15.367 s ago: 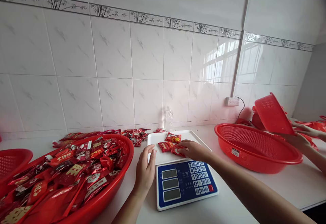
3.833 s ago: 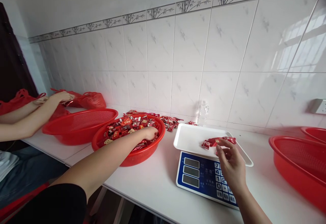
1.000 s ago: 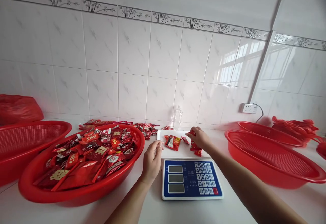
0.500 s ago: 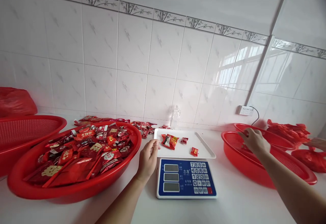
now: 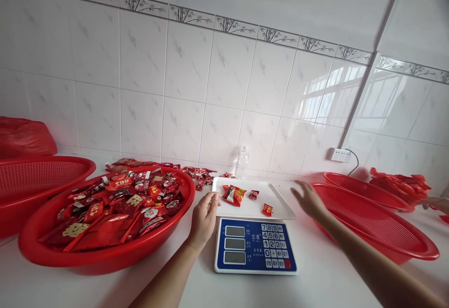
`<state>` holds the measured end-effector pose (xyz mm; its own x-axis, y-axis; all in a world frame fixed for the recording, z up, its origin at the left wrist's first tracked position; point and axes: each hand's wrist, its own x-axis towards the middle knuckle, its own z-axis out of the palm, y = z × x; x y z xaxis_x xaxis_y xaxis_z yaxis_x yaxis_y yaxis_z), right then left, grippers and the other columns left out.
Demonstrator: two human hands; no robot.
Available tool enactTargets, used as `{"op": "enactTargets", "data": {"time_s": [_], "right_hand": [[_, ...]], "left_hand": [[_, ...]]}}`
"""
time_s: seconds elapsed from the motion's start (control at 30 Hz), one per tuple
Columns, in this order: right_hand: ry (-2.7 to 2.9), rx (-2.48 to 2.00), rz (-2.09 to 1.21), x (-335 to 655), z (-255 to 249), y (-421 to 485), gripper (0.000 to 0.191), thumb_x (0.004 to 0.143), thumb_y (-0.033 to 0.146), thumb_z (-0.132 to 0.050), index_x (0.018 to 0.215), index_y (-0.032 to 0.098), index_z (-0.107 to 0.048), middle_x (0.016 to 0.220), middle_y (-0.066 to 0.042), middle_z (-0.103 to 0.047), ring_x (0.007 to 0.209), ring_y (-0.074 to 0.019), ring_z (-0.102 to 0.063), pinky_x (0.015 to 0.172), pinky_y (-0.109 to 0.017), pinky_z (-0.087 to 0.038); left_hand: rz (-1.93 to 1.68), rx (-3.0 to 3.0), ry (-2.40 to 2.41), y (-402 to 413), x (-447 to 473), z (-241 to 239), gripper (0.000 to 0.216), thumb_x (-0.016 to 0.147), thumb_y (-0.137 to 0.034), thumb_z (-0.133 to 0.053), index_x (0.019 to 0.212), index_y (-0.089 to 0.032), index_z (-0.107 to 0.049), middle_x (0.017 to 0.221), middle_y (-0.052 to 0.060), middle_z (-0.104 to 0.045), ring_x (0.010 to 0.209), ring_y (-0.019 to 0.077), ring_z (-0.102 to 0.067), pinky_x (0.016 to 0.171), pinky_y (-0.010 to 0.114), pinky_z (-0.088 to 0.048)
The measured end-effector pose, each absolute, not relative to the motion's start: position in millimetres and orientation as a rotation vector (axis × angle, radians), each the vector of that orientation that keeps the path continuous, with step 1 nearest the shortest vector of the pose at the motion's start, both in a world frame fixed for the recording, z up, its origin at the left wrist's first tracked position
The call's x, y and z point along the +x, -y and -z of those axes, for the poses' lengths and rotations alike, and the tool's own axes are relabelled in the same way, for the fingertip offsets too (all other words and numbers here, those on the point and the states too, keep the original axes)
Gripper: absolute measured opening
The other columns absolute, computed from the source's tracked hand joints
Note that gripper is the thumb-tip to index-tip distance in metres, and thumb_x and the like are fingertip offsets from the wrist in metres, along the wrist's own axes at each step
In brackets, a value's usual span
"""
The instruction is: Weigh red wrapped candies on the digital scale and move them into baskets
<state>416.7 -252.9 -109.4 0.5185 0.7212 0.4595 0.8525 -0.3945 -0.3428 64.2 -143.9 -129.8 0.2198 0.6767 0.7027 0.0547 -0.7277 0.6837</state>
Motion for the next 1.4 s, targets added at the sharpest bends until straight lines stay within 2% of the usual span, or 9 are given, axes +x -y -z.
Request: {"op": "enactTargets", "data": {"time_s": [0.13, 0.27, 0.37, 0.53, 0.6, 0.73, 0.83, 1.1, 1.4], "right_hand": [[1.595, -2.081, 0.022, 339, 115, 214, 0.062, 0.091, 0.059, -0.027, 0.142, 0.025, -0.035, 0.146, -0.005, -0.040, 0.132, -0.0200, -0.040, 0.103, -0.033, -0.039], [1.645, -2.125, -0.188, 302, 112, 187, 0.064, 0.092, 0.058, -0.023, 0.144, 0.021, -0.033, 0.146, -0.013, -0.039, 0.137, -0.0290, -0.032, 0.104, -0.050, -0.033], [1.652, -2.172, -0.249, 284, 108, 165, 0.071, 0.090, 0.065, -0.016, 0.149, 0.024, -0.020, 0.153, -0.013, -0.025, 0.142, -0.0339, -0.014, 0.103, -0.064, -0.024], [1.830, -2.123, -0.246, 253, 106, 137, 0.073, 0.085, 0.074, -0.021, 0.148, 0.038, -0.016, 0.158, -0.005, -0.010, 0.143, -0.0354, -0.003, 0.102, -0.069, -0.014], [1.934, -2.063, -0.209, 243, 106, 131, 0.069, 0.085, 0.072, -0.030, 0.145, 0.040, -0.024, 0.156, -0.004, -0.019, 0.142, -0.0349, -0.007, 0.103, -0.066, -0.014], [2.047, -1.947, -0.091, 234, 104, 127, 0.057, 0.086, 0.062, -0.041, 0.137, 0.037, -0.040, 0.139, -0.004, -0.047, 0.129, -0.0294, -0.038, 0.101, -0.050, -0.029], [2.043, -1.905, 0.020, 232, 103, 129, 0.050, 0.086, 0.059, -0.045, 0.129, 0.034, -0.050, 0.126, -0.005, -0.056, 0.116, -0.0277, -0.047, 0.093, -0.042, -0.035], [1.964, -1.869, 0.213, 230, 106, 136, 0.035, 0.086, 0.056, -0.049, 0.101, 0.027, -0.062, 0.092, -0.003, -0.062, 0.075, -0.0166, -0.059, 0.063, -0.026, -0.035], [1.622, -1.914, 0.354, 301, 80, 156, 0.035, 0.085, 0.057, -0.047, 0.094, 0.027, -0.062, 0.093, -0.002, -0.064, 0.079, -0.0165, -0.061, 0.067, -0.025, -0.041]], "left_hand": [[-1.540, 1.958, -0.673, 145, 63, 129, 0.031, 0.095, -0.042, -0.040, 0.096, -0.019, -0.060, 0.076, 0.003, -0.064, 0.074, 0.0182, -0.062, 0.070, 0.028, -0.049], [-1.558, 1.944, -0.674, 146, 63, 128, 0.032, 0.094, -0.043, -0.040, 0.093, -0.019, -0.061, 0.075, 0.004, -0.064, 0.072, 0.0187, -0.063, 0.068, 0.027, -0.049], [-1.570, 1.945, -0.666, 147, 62, 128, 0.032, 0.094, -0.041, -0.041, 0.097, -0.019, -0.063, 0.077, 0.004, -0.065, 0.073, 0.0181, -0.063, 0.068, 0.027, -0.049], [-1.575, 1.940, -0.659, 148, 61, 128, 0.032, 0.095, -0.039, -0.041, 0.104, -0.018, -0.064, 0.077, 0.004, -0.066, 0.075, 0.0181, -0.064, 0.070, 0.027, -0.049], [-1.569, 1.936, -0.645, 148, 62, 128, 0.032, 0.095, -0.038, -0.040, 0.103, -0.018, -0.064, 0.081, 0.005, -0.067, 0.077, 0.0182, -0.064, 0.071, 0.028, -0.049], [-1.552, 1.933, -0.637, 149, 62, 128, 0.032, 0.095, -0.038, -0.041, 0.100, -0.017, -0.065, 0.085, 0.007, -0.068, 0.077, 0.0183, -0.063, 0.072, 0.028, -0.050], [-1.550, 1.937, -0.649, 150, 63, 127, 0.032, 0.095, -0.038, -0.041, 0.099, -0.018, -0.065, 0.079, 0.005, -0.066, 0.076, 0.0181, -0.063, 0.072, 0.028, -0.049], [-1.554, 1.924, -0.650, 149, 63, 127, 0.033, 0.094, -0.041, -0.042, 0.103, -0.018, -0.064, 0.077, 0.005, -0.065, 0.074, 0.0182, -0.062, 0.069, 0.028, -0.049], [-1.562, 1.881, -0.668, 147, 61, 127, 0.032, 0.094, -0.042, -0.041, 0.094, -0.018, -0.062, 0.077, 0.004, -0.064, 0.075, 0.0181, -0.062, 0.070, 0.028, -0.048]]}}
